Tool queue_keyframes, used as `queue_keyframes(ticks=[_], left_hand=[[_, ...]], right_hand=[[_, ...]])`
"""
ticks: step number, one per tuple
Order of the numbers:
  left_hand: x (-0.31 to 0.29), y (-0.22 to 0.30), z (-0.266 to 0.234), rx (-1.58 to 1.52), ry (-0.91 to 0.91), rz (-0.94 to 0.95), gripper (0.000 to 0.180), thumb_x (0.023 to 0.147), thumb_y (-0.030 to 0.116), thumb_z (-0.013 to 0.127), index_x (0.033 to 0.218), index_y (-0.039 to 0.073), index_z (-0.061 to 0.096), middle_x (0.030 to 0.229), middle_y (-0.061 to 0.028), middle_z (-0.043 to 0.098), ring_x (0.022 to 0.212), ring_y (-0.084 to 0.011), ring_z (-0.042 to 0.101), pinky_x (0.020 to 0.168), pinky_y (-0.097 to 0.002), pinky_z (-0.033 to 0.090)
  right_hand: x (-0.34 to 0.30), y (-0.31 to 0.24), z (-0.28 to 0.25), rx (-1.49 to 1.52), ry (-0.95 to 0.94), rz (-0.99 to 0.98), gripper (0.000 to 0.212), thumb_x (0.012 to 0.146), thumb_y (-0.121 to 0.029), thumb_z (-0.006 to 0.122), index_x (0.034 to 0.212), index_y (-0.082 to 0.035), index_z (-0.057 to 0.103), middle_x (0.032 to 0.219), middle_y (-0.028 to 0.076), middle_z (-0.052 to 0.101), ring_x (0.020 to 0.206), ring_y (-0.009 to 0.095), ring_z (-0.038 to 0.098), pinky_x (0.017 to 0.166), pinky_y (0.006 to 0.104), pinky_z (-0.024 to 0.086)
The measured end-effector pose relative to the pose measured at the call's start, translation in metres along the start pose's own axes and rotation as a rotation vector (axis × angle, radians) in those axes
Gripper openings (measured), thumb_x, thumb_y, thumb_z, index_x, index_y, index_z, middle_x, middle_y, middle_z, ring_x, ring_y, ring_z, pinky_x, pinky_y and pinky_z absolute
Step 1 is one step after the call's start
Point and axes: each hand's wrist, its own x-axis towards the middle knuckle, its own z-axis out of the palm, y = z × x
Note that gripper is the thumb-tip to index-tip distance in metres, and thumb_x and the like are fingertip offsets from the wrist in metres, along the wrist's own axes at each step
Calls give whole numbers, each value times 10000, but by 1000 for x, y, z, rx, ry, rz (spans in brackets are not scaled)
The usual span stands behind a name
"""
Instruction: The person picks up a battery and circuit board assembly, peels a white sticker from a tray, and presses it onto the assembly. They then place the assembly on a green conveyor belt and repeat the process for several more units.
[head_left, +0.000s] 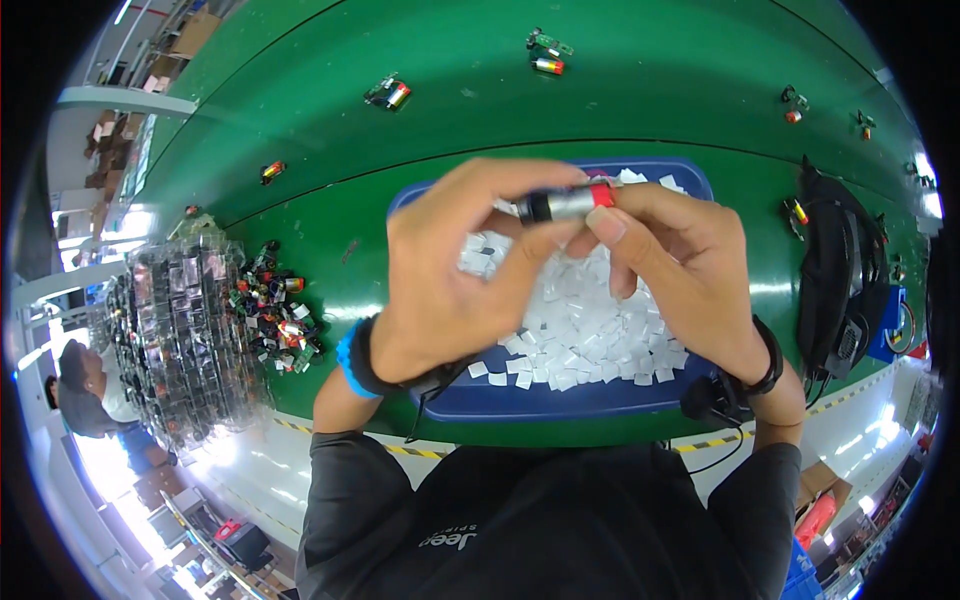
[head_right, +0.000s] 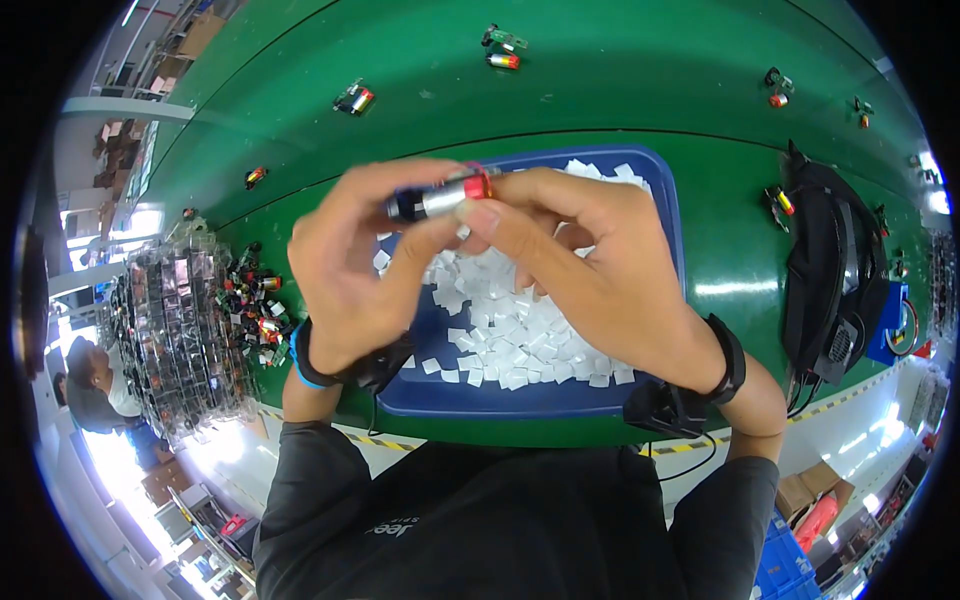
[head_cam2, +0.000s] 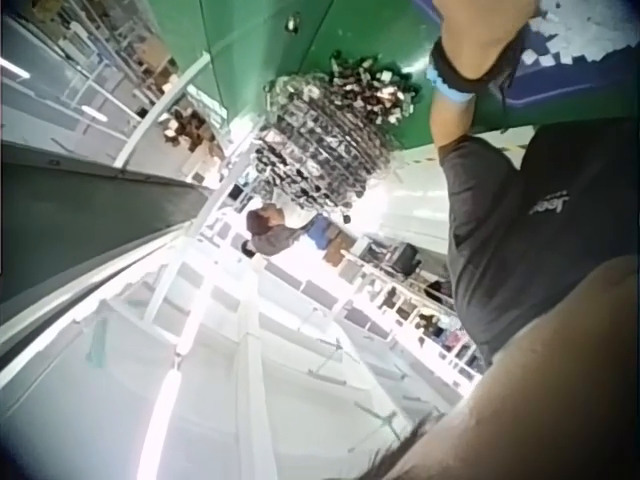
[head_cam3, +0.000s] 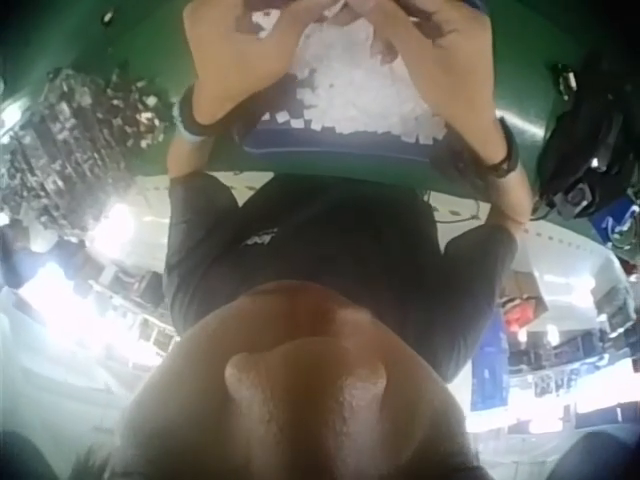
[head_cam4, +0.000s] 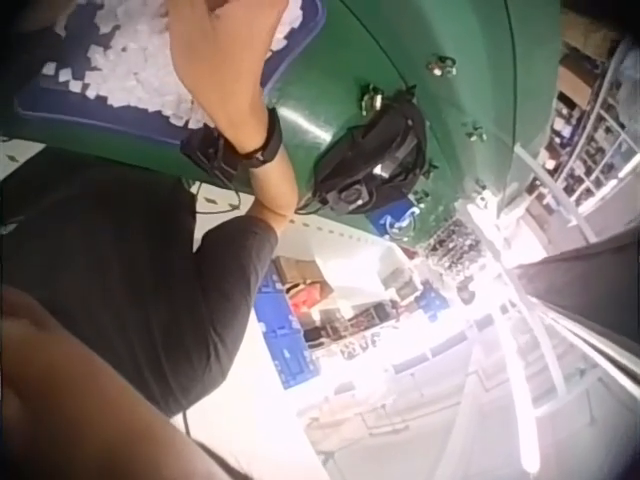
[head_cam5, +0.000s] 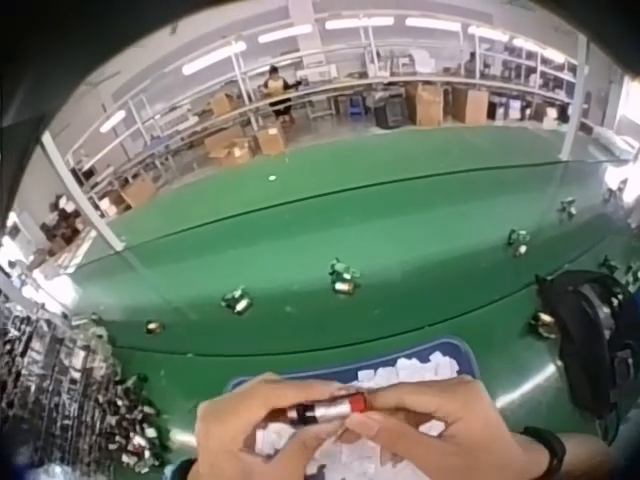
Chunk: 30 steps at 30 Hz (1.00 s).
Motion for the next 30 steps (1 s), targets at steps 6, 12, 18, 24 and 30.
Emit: queue_keyframes(ticks=[6, 12, 18, 24, 30], left_hand=[[58, -101, -102, 193, -130, -561, 330, 958, 303, 669, 1102, 9, 701, 964, -68, 739, 847, -140, 663, 629, -288, 560], [48, -213, -163, 1058, -236, -575, 477, 931, 442, 676, 1208, 55, 641, 1020, -102, 734, 857, -204, 665, 711, -338, 535], [58, -218, -128, 1139, -62, -74, 382, 883, 349, 740, 1153, 103, 629, 960, -121, 718, 825, -295, 674, 768, -391, 532], [50, -89, -63, 374, -22, -112, 359, 823, 39, 770, 1133, 45, 591, 1036, -140, 698, 857, -283, 690, 749, -368, 570], [18, 2, -4, 267, -74, -8, 475, 768, -104, 770, 1210, 19, 649, 1044, -82, 649, 984, -156, 668, 829, -292, 593]], right_hand=[[-10, 0, 1, -474, 3, -332, 326, 847, -95, 772, 1144, -7, 670, 962, 91, 725, 662, 135, 643, 572, 256, 498], [-10, 2, -5, -714, -85, -457, 338, 817, -121, 794, 1117, -23, 673, 933, 87, 707, 669, 182, 651, 573, 283, 497], [-11, -4, -12, -801, -115, -489, 312, 810, -132, 800, 1077, -21, 684, 902, 83, 702, 666, 186, 650, 561, 285, 492], [-2, 1, -13, -757, 33, -593, 311, 781, -90, 817, 1055, -21, 688, 867, 69, 694, 657, 175, 639, 533, 280, 473], [4, 8, -9, -793, 172, -705, 306, 759, -42, 823, 1036, -32, 694, 857, 79, 688, 626, 157, 619, 512, 263, 463]])
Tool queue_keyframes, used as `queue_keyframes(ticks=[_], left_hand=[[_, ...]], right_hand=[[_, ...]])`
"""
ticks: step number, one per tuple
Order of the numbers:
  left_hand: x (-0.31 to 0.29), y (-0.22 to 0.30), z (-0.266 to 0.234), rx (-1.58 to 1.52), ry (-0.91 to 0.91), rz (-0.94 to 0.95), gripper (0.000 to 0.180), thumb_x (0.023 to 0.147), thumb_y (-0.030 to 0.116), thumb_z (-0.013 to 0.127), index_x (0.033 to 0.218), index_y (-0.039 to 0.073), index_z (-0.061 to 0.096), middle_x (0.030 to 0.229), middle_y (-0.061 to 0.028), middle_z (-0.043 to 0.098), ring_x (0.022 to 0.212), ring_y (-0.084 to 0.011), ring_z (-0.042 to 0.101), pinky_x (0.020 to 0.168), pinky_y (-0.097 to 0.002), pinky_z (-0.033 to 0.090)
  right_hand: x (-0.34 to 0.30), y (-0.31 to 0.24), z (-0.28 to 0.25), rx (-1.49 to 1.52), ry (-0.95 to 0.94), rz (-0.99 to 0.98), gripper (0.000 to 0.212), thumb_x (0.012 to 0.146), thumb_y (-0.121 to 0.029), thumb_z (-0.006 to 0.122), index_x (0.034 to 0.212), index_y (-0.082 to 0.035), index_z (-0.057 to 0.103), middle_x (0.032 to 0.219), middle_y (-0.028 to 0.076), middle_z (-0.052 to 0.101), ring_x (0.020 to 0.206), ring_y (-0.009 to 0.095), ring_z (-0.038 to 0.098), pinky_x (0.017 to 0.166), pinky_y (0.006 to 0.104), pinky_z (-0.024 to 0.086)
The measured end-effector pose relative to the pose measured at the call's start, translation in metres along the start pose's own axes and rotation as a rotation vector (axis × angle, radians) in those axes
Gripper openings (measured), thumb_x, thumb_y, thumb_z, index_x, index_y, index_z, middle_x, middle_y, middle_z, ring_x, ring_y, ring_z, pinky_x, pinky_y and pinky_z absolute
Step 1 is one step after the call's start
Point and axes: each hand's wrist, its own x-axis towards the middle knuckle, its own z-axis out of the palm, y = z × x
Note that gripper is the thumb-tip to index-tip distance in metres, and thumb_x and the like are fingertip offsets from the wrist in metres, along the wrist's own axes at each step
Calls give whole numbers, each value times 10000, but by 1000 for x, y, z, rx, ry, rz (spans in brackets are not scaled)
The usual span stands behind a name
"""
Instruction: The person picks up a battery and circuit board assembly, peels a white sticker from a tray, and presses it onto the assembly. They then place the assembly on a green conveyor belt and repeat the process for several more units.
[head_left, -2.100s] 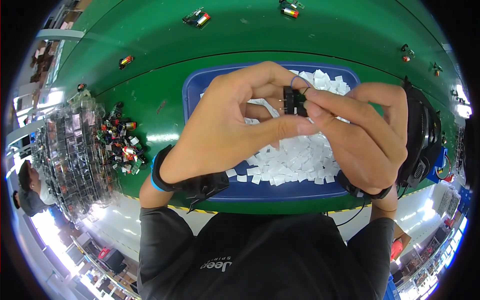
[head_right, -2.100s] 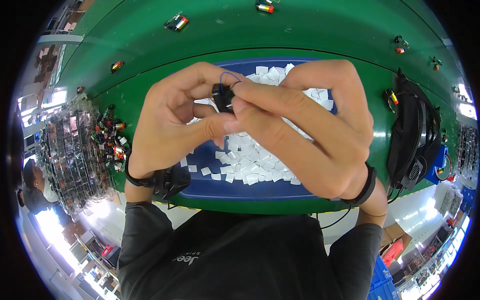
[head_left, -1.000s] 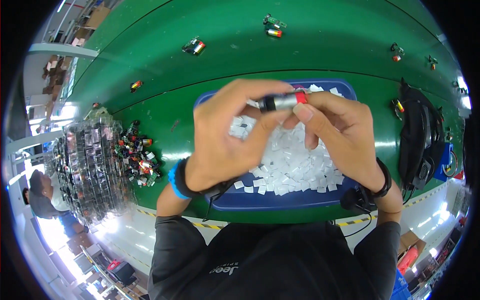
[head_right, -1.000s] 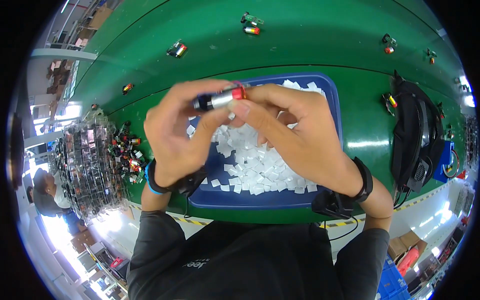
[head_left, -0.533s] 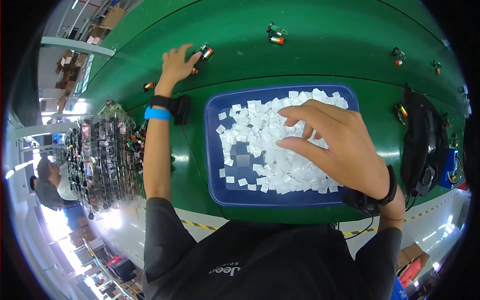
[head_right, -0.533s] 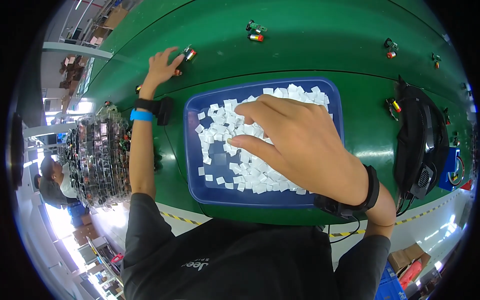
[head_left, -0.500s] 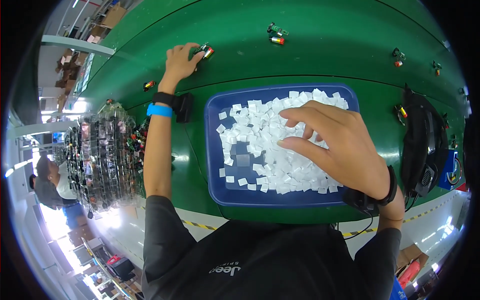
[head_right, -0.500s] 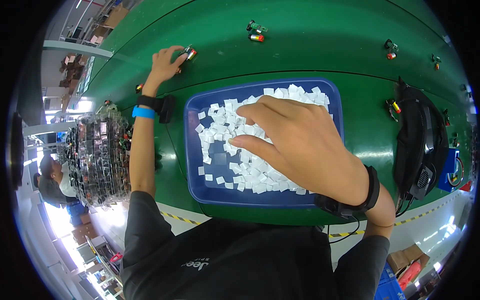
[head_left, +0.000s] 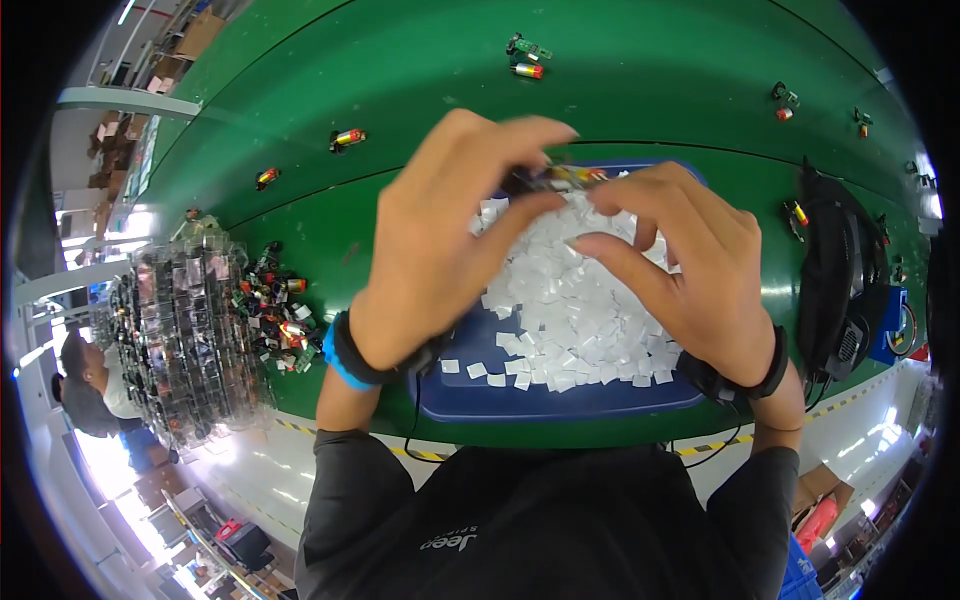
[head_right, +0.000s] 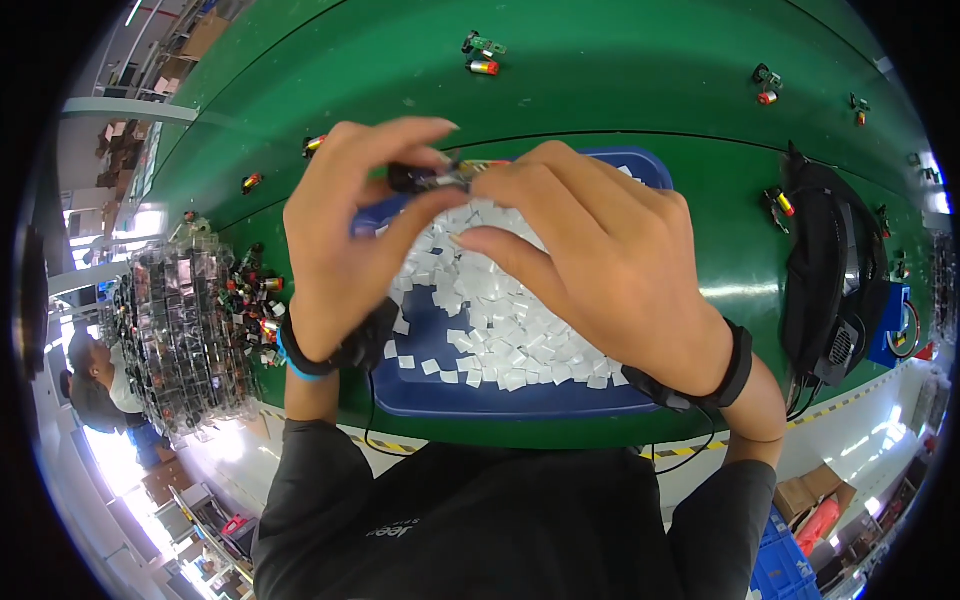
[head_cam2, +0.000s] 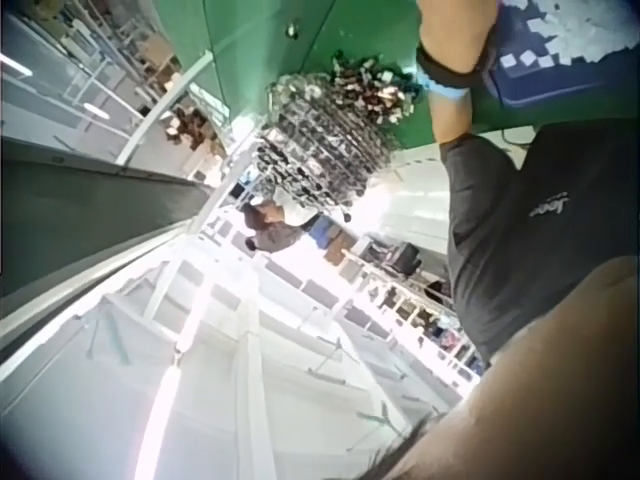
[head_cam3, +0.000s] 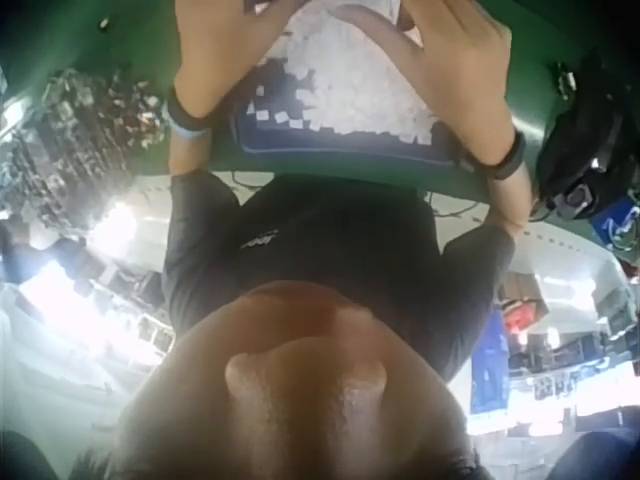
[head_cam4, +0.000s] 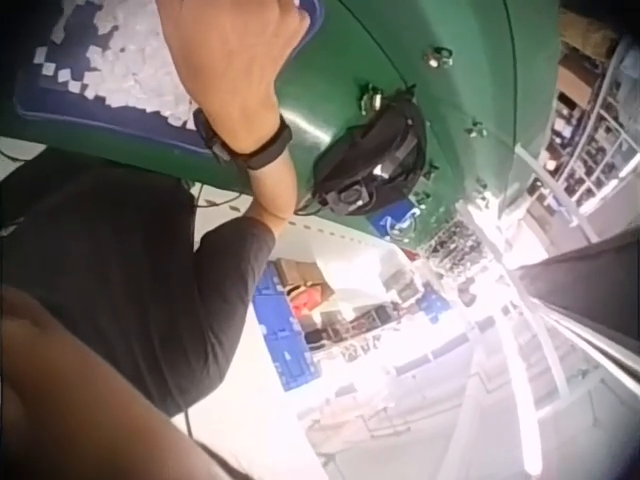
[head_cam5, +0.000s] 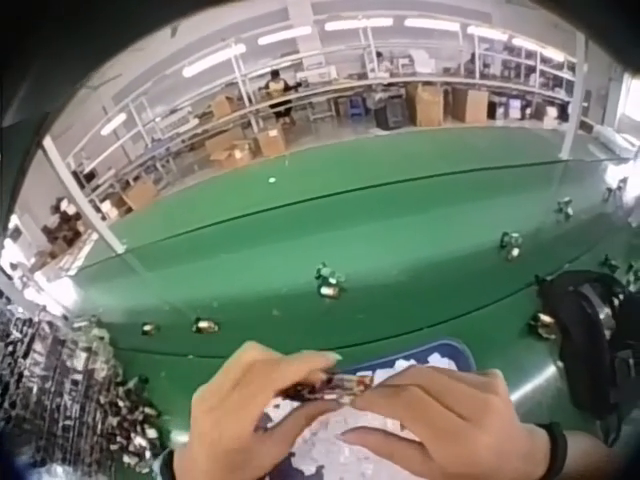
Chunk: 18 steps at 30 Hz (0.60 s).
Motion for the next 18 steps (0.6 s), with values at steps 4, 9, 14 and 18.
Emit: queue_keyframes(ticks=[4, 9, 14, 18], left_hand=[[-8, 5, 5, 45, 45, 178, 544, 722, -173, 752, 1225, 12, 659, 1101, -84, 626, 980, -147, 669, 826, -282, 596], [-9, 1, 6, 11, 8, 184, 551, 685, -181, 731, 1201, -2, 661, 1165, -129, 611, 971, -193, 676, 802, -297, 592], [-5, -7, 5, 17, -62, 246, 427, 624, -164, 739, 1011, 6, 677, 1187, -161, 608, 960, -253, 677, 788, -314, 587], [-9, -13, 8, 56, 110, 403, 368, 614, -111, 743, 934, 53, 663, 1115, -133, 634, 917, -286, 653, 744, -326, 550]], right_hand=[[0, -3, 2, 14, 78, -69, 278, 751, -31, 825, 1000, -30, 702, 836, 84, 679, 585, 156, 600, 487, 254, 451], [0, 9, 4, -56, 50, -238, 248, 721, -26, 845, 922, -17, 700, 804, 82, 664, 560, 174, 599, 473, 259, 453], [3, -1, -4, -229, -96, -378, 270, 676, -8, 862, 884, -14, 689, 812, 88, 670, 590, 189, 633, 485, 271, 475], [-2, 9, 5, -118, 47, -284, 279, 664, 18, 850, 890, -2, 687, 831, 98, 679, 601, 194, 642, 485, 269, 472]])
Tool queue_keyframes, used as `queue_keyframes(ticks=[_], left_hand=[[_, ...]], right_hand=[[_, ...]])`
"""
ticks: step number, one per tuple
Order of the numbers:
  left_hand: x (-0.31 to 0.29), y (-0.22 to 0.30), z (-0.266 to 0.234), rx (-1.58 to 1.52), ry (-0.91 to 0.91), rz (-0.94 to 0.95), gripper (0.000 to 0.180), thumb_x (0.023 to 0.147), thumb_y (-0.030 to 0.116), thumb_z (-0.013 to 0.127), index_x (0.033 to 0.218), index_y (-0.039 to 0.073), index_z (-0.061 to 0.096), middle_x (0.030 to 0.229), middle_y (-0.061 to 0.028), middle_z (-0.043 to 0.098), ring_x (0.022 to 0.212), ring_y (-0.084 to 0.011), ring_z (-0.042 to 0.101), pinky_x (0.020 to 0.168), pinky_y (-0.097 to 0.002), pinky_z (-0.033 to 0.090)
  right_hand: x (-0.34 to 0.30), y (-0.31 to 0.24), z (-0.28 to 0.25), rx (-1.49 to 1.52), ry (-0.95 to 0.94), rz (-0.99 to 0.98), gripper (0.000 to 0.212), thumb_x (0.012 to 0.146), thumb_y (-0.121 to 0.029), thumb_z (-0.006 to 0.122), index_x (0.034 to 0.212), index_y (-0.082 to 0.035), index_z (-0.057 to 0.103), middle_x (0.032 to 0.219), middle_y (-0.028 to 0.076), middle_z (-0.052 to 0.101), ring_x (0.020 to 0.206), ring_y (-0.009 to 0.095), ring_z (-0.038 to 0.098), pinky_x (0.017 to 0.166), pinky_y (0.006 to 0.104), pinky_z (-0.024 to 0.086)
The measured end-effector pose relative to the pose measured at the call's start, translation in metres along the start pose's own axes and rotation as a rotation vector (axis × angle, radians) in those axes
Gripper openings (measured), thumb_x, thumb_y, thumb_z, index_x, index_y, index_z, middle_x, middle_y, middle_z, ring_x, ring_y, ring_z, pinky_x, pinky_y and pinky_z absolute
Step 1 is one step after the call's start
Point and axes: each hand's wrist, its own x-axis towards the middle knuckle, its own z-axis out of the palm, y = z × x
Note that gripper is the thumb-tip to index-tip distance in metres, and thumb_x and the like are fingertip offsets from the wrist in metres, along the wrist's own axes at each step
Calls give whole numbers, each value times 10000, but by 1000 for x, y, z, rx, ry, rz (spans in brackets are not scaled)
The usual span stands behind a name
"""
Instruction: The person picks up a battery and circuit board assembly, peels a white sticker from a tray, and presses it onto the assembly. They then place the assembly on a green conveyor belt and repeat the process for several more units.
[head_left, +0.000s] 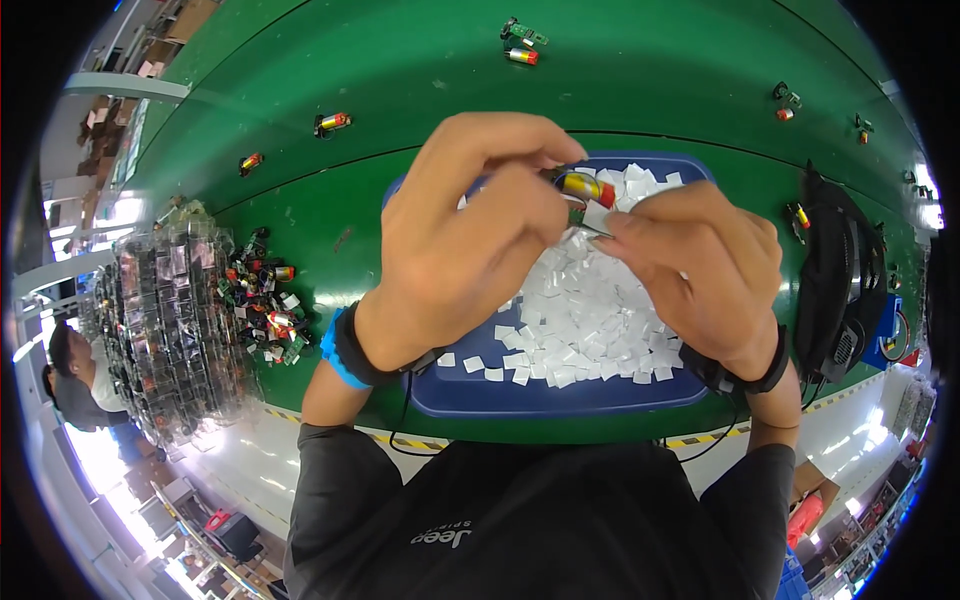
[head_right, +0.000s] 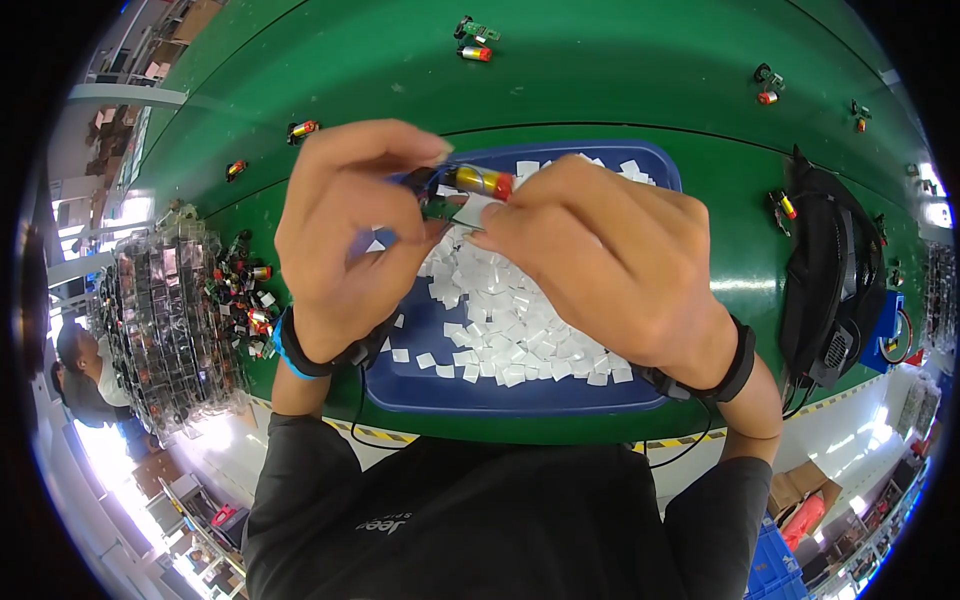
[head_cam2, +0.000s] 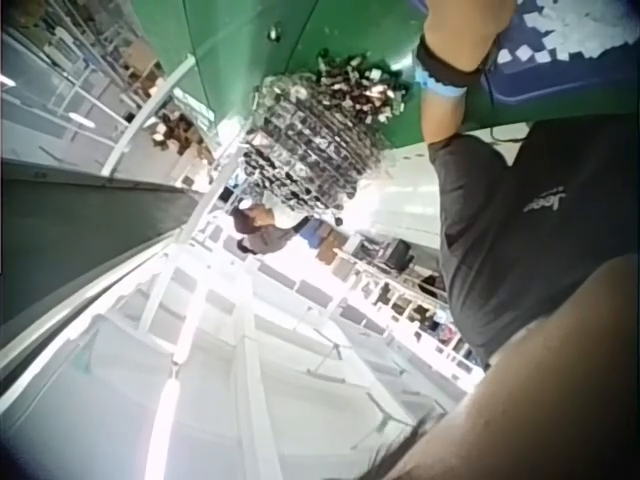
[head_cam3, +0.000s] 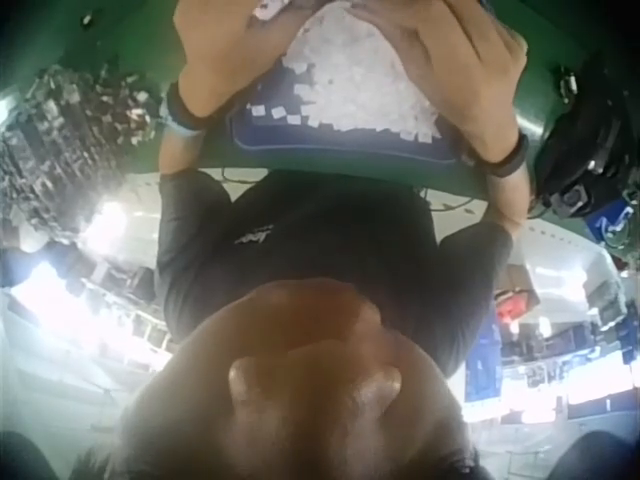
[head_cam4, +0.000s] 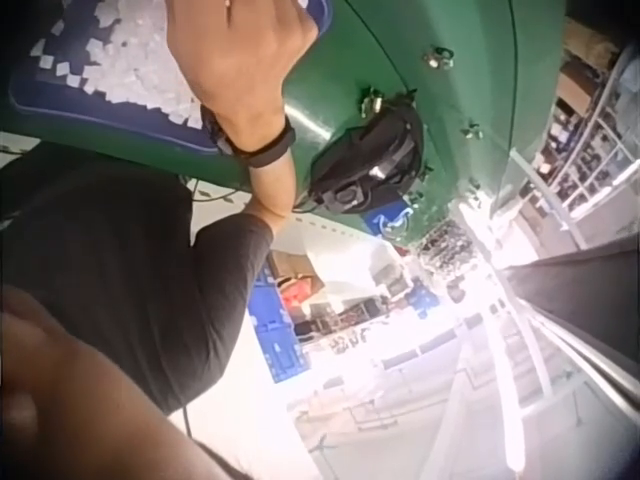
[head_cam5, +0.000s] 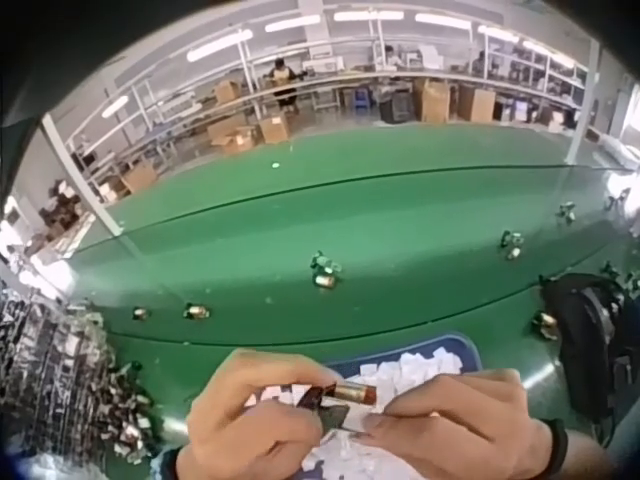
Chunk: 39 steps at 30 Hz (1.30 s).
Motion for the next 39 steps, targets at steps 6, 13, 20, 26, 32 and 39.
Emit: queue_keyframes(ticks=[6, 13, 20, 26, 32, 39], left_hand=[[6, 3, -9, 159, 80, 261, 281, 672, -38, 762, 917, 62, 668, 1055, -113, 658, 891, -273, 642, 734, -323, 525], [12, -1, -29, -943, -140, -947, 195, 978, 122, 648, 1121, -9, 627, 1001, -99, 686, 882, -175, 645, 770, -323, 566], [9, -3, -24, -1086, -298, -941, 251, 1008, 151, 615, 1184, -27, 597, 969, -95, 683, 832, -135, 652, 702, -300, 590], [7, 11, -15, -806, -253, -802, 286, 1000, 113, 580, 1220, -70, 570, 991, -124, 642, 828, -162, 655, 705, -313, 594], [4, 9, -12, -777, -247, -839, 225, 957, 81, 643, 1142, -40, 600, 938, -67, 628, 815, -117, 645, 680, -273, 581], [3, 3, -15, -690, -219, -813, 186, 976, 51, 583, 1144, -29, 582, 965, -74, 611, 811, -129, 633, 709, -300, 581]], right_hand=[[5, 2, 0, 44, 35, 61, 277, 635, 7, 826, 869, 1, 679, 833, 94, 673, 615, 201, 641, 485, 263, 478], [15, 14, -15, -216, 61, -226, 278, 581, -49, 795, 829, -5, 676, 817, 85, 649, 636, 205, 648, 477, 262, 496], [19, 0, -17, 67, -99, 156, 305, 727, -5, 830, 993, -8, 682, 947, 94, 709, 702, 215, 652, 583, 263, 506], [6, 2, -10, 122, -106, 260, 279, 755, -19, 824, 981, -22, 660, 947, 84, 713, 703, 205, 634, 594, 264, 497], [6, 7, -7, 141, -215, 145, 248, 788, 15, 789, 987, -23, 646, 923, 87, 710, 706, 187, 620, 590, 266, 491], [4, 15, -21, 26, -388, 416, 193, 848, 2, 733, 1024, -10, 655, 965, 99, 713, 833, 204, 665, 657, 273, 514]])
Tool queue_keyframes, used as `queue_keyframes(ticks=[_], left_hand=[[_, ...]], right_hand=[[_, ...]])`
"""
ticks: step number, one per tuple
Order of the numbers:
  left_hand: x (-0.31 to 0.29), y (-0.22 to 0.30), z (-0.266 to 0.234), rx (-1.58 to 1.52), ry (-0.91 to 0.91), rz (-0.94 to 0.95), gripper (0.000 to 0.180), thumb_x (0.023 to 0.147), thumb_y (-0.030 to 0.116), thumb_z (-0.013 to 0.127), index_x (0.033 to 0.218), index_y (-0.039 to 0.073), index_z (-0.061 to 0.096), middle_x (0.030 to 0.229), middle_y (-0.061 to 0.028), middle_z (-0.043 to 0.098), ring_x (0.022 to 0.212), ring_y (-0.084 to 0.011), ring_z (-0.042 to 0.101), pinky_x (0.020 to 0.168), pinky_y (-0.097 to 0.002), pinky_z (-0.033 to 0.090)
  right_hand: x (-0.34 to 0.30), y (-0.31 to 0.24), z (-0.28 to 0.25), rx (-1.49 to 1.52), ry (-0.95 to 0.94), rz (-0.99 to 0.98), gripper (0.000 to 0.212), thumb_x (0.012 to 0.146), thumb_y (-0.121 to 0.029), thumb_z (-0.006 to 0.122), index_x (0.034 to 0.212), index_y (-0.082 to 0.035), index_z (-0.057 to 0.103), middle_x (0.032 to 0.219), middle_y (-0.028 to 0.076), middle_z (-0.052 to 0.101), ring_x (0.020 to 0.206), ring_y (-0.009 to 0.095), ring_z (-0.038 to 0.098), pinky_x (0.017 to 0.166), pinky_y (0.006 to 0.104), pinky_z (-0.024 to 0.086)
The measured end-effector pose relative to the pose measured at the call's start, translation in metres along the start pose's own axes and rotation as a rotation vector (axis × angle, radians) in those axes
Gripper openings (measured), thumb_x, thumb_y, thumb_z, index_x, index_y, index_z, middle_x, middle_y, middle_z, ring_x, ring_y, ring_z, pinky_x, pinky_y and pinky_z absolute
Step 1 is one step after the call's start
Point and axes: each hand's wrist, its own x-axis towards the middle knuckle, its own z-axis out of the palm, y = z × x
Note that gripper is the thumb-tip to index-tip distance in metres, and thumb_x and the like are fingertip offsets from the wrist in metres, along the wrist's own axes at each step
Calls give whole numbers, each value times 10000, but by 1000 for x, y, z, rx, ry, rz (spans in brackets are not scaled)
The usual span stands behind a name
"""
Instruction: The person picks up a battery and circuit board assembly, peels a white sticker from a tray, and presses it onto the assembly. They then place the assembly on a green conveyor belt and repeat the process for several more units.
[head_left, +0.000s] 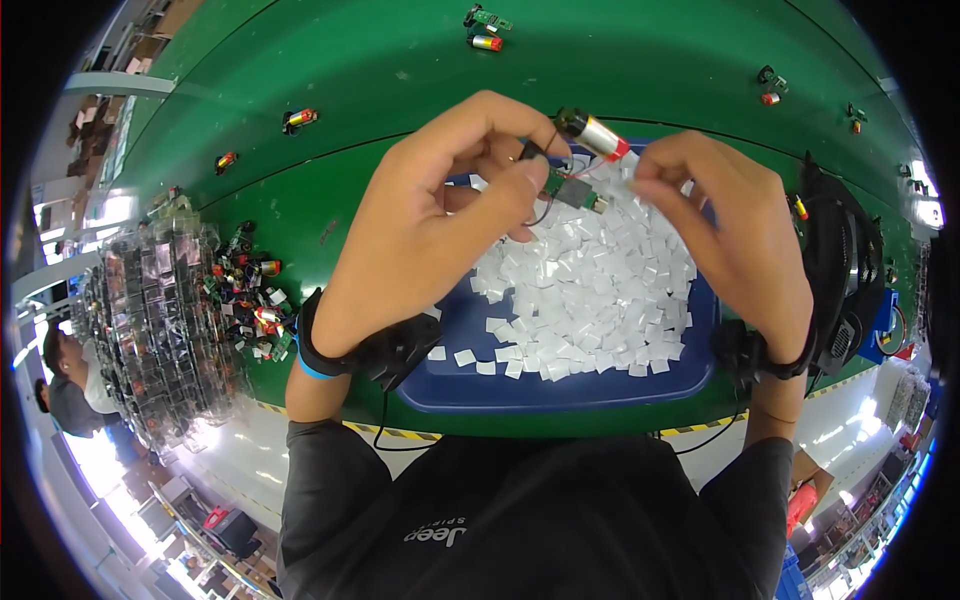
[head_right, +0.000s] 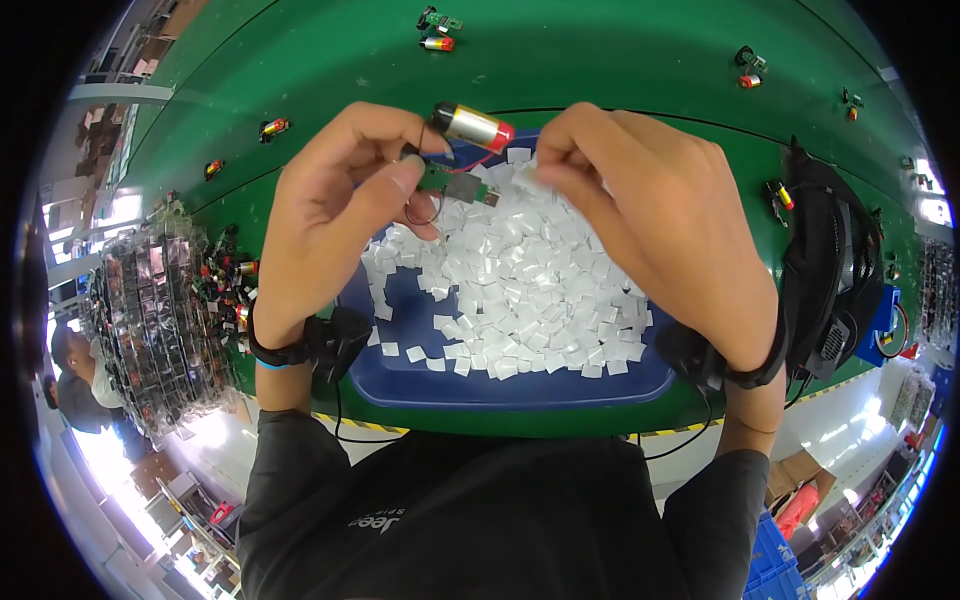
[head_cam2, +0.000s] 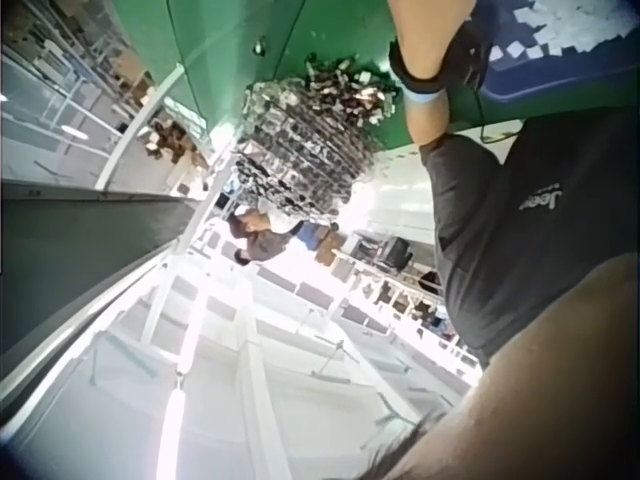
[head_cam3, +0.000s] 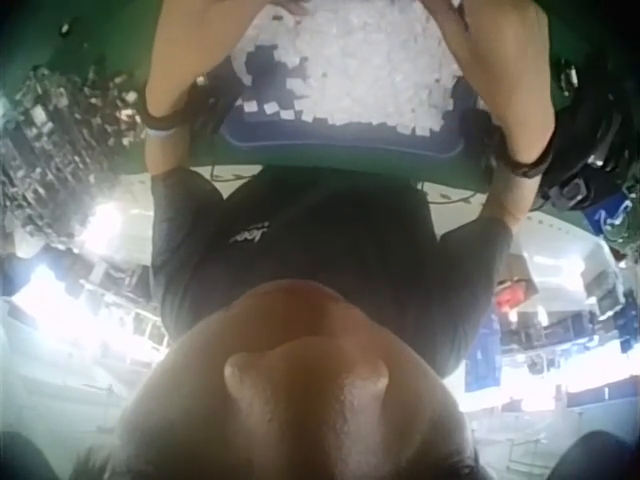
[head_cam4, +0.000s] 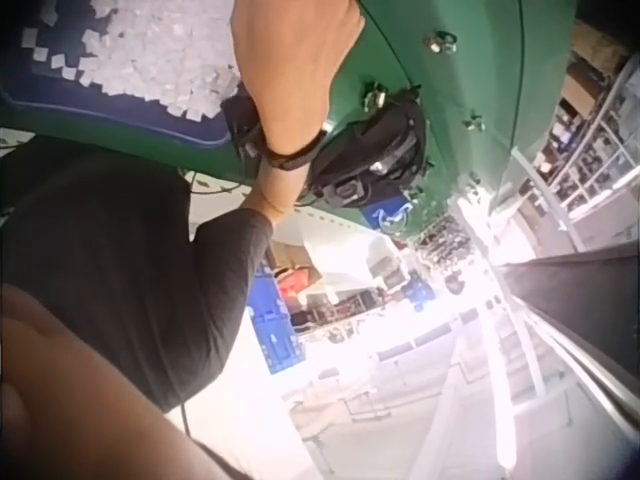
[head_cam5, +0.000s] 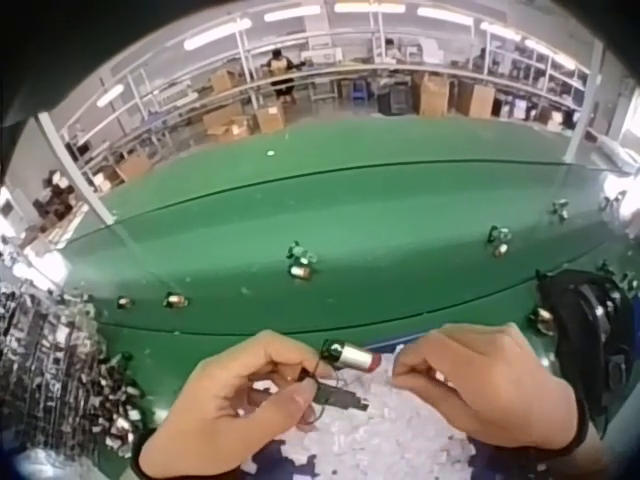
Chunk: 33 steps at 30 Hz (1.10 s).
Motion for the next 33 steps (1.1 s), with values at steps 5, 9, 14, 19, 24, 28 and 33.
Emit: queue_keyframes(ticks=[5, 9, 14, 19, 24, 28, 33], left_hand=[[-1, -3, 5, 150, -54, 95, 140, 982, 61, 577, 1103, -9, 579, 948, -55, 608, 790, -119, 621, 700, -289, 564], [-4, -2, 13, 233, -67, 76, 110, 976, 44, 551, 1074, 1, 576, 927, -44, 610, 779, -113, 613, 676, -271, 535], [-8, 4, 19, 417, -13, -2, 126, 952, 16, 480, 1038, 10, 572, 906, -41, 620, 763, -134, 616, 652, -267, 502], [-9, -7, 17, 441, 34, 105, 147, 886, 15, 552, 1032, 20, 541, 879, -92, 642, 833, -188, 652, 701, -314, 490], [2, -5, 2, -227, -128, -137, 199, 930, 15, 471, 1100, -1, 573, 1134, -111, 625, 988, -163, 610, 907, -265, 454], [-1, 1, 5, -662, -103, -292, 231, 952, 30, 500, 1167, -27, 565, 1204, -129, 618, 1037, -162, 605, 943, -275, 451], [-6, 3, 6, -329, -123, -149, 306, 951, -3, 540, 1254, -48, 542, 1202, -128, 627, 964, -158, 634, 831, -301, 536]], right_hand=[[4, -8, -1, 313, 143, 127, 275, 870, -30, 724, 1139, -12, 670, 1028, 106, 709, 900, 193, 680, 727, 284, 523], [2, -16, 11, 421, 74, 33, 330, 846, -21, 752, 1169, -20, 682, 1038, 103, 705, 900, 189, 672, 750, 293, 523], [0, -13, 17, 381, 133, -70, 329, 809, -9, 787, 1126, -18, 700, 1016, 102, 703, 890, 195, 662, 750, 302, 526], [3, -10, 11, 299, 124, -184, 329, 743, 4, 826, 1048, -20, 708, 987, 107, 706, 870, 230, 649, 742, 315, 523], [5, -12, 9, 115, 162, -422, 299, 708, -6, 842, 968, -25, 697, 986, 110, 725, 863, 264, 643, 728, 320, 517], [5, -18, 6, 110, 205, -378, 255, 698, -9, 841, 903, -22, 690, 1000, 118, 741, 856, 265, 642, 714, 322, 519], [2, -23, 5, 111, 243, -306, 205, 696, 8, 827, 839, -12, 681, 992, 121, 754, 833, 252, 642, 690, 312, 525]])
